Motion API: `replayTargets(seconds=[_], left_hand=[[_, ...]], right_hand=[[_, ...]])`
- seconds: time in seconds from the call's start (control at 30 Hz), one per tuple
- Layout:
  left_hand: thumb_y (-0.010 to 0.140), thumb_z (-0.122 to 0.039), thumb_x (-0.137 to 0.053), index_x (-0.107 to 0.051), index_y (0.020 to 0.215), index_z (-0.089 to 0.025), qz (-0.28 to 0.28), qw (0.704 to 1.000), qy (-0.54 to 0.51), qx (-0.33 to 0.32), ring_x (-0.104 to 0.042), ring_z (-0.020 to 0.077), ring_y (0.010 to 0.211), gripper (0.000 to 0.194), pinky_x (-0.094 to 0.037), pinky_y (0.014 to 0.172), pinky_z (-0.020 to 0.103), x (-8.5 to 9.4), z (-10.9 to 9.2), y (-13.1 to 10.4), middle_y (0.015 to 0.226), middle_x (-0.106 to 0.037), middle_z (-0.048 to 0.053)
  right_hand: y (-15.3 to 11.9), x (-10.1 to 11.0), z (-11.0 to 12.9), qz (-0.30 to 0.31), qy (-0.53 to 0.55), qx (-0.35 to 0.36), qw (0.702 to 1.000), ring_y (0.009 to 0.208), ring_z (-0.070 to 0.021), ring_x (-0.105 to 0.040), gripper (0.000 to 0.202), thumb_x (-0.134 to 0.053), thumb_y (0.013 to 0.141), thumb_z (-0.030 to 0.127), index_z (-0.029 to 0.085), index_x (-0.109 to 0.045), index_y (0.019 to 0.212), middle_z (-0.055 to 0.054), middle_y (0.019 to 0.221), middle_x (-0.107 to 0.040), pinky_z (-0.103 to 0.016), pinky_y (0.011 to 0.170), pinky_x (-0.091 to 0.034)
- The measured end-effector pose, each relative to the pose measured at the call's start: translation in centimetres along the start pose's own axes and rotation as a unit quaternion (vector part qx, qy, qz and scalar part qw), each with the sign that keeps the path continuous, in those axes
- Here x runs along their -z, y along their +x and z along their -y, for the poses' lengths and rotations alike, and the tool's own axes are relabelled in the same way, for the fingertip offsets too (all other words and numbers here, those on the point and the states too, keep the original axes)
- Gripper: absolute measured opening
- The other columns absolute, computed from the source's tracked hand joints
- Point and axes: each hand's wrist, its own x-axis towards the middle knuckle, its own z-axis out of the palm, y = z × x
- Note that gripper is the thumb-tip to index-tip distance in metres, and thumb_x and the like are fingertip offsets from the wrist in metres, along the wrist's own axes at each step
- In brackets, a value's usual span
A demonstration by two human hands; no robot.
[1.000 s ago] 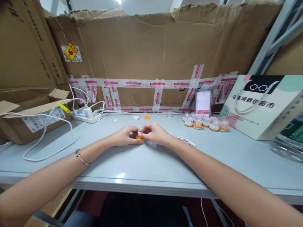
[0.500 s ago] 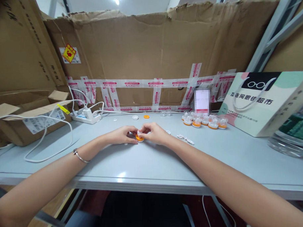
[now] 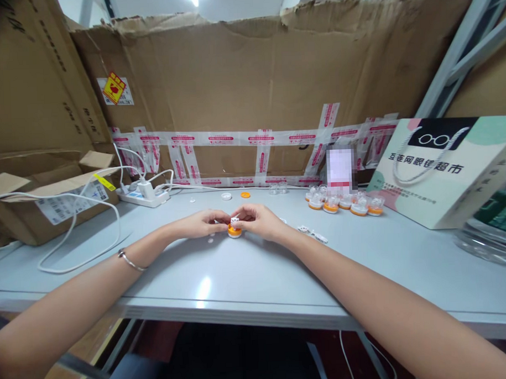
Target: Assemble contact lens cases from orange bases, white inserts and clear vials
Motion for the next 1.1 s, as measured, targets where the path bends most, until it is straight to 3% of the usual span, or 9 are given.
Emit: replayTargets(seconds=[0.23, 0.33, 0.4, 0.47, 0.57, 0.63, 0.8, 0.93, 1.1], left_hand=[[0.081, -0.035, -0.051, -0.057, 0.108, -0.017, 0.008, 1.000, -0.024, 0.004, -0.054, 0.0125, 0.079, 0.033, -0.043, 0.068, 0.021, -0.3, -0.5, -0.1, 0.095, -0.062, 0.003], [0.076, -0.042, -0.059, -0.057, 0.101, -0.016, 0.006, 0.999, -0.037, -0.004, -0.050, 0.0104, 0.065, 0.036, -0.040, 0.055, 0.019, -0.8, -0.7, -0.1, 0.081, -0.058, 0.001], [0.074, -0.042, -0.060, -0.058, 0.095, -0.015, -0.019, 0.999, -0.025, -0.008, -0.048, 0.0102, 0.063, 0.035, -0.038, 0.056, 0.020, -1.1, -0.6, 0.0, 0.075, -0.055, -0.001], [0.073, -0.041, -0.062, -0.059, 0.093, -0.014, -0.036, 0.999, -0.011, -0.011, -0.049, 0.0113, 0.067, 0.034, -0.038, 0.060, 0.021, -1.3, -0.3, 0.2, 0.076, -0.055, 0.000], [0.070, -0.043, -0.064, -0.060, 0.087, -0.013, -0.047, 0.999, 0.003, -0.011, -0.050, 0.0131, 0.071, 0.035, -0.038, 0.063, 0.022, -1.2, -0.1, 0.3, 0.078, -0.055, 0.002], [0.069, -0.044, -0.064, -0.061, 0.084, -0.013, -0.051, 0.999, 0.014, -0.010, -0.049, 0.0138, 0.071, 0.034, -0.038, 0.063, 0.023, -1.1, -0.1, 0.3, 0.078, -0.055, 0.002], [0.069, -0.041, -0.063, -0.061, 0.083, -0.015, -0.066, 0.997, 0.037, -0.012, -0.051, 0.0152, 0.074, 0.030, -0.038, 0.066, 0.024, -1.0, -0.5, 0.0, 0.082, -0.056, 0.003], [0.068, -0.038, -0.063, -0.062, 0.084, -0.014, -0.071, 0.996, 0.047, -0.016, -0.053, 0.0155, 0.075, 0.028, -0.041, 0.068, 0.024, -1.0, -0.6, -0.1, 0.085, -0.058, 0.004], [0.064, -0.031, -0.066, -0.061, 0.083, -0.014, -0.089, 0.996, -0.012, 0.011, -0.055, 0.0152, 0.071, 0.026, -0.042, 0.063, 0.024, -1.1, -0.2, -0.2, 0.079, -0.061, 0.003]], right_hand=[[0.0, 0.1, 0.1, 0.010, -0.001, 0.010, 1.000, 0.078, -0.0159, -0.065, 0.033, -0.070, 0.065, 0.030, 0.015, -0.063, 0.094, -0.005, 0.084, -0.070, -0.033, 0.078, -0.050], [-0.2, 0.1, 0.5, 0.012, -0.028, 0.018, 0.999, 0.078, -0.0164, -0.064, 0.034, -0.071, 0.064, 0.029, 0.015, -0.063, 0.094, -0.005, 0.085, -0.070, -0.034, 0.079, -0.050], [-0.3, 0.6, 1.1, 0.000, -0.054, 0.026, 0.998, 0.081, -0.0177, -0.064, 0.036, -0.073, 0.062, 0.031, 0.016, -0.064, 0.094, -0.006, 0.088, -0.070, -0.034, 0.080, -0.051], [-0.3, 1.9, 1.6, -0.047, -0.086, 0.035, 0.995, 0.085, -0.0192, -0.064, 0.036, -0.072, 0.063, 0.035, 0.017, -0.065, 0.093, -0.007, 0.092, -0.069, -0.033, 0.080, -0.051], [0.5, 5.3, 1.5, -0.203, -0.167, 0.018, 0.965, 0.090, -0.0197, -0.063, 0.032, -0.060, 0.075, 0.042, 0.017, -0.063, 0.094, -0.007, 0.097, -0.069, -0.032, 0.081, -0.050], [1.9, 7.9, 0.6, -0.271, -0.243, -0.030, 0.931, 0.092, -0.0203, -0.063, 0.029, -0.052, 0.082, 0.039, 0.016, -0.062, 0.097, -0.009, 0.099, -0.068, -0.033, 0.081, -0.050], [6.4, 12.5, -3.2, -0.258, -0.325, -0.114, 0.903, 0.099, -0.0231, -0.058, 0.024, -0.060, 0.080, 0.023, 0.013, -0.060, 0.102, -0.012, 0.107, -0.062, -0.039, 0.085, -0.047], [8.4, 13.0, -6.1, -0.236, -0.358, -0.159, 0.889, 0.096, -0.0191, -0.057, 0.029, -0.051, 0.088, 0.030, 0.017, -0.053, 0.113, -0.008, 0.116, -0.055, -0.039, 0.081, -0.049], [8.4, 12.7, -8.0, -0.238, -0.370, -0.176, 0.881, 0.096, -0.0193, -0.058, 0.030, -0.051, 0.087, 0.031, 0.017, -0.052, 0.114, -0.008, 0.115, -0.055, -0.040, 0.080, -0.050]])
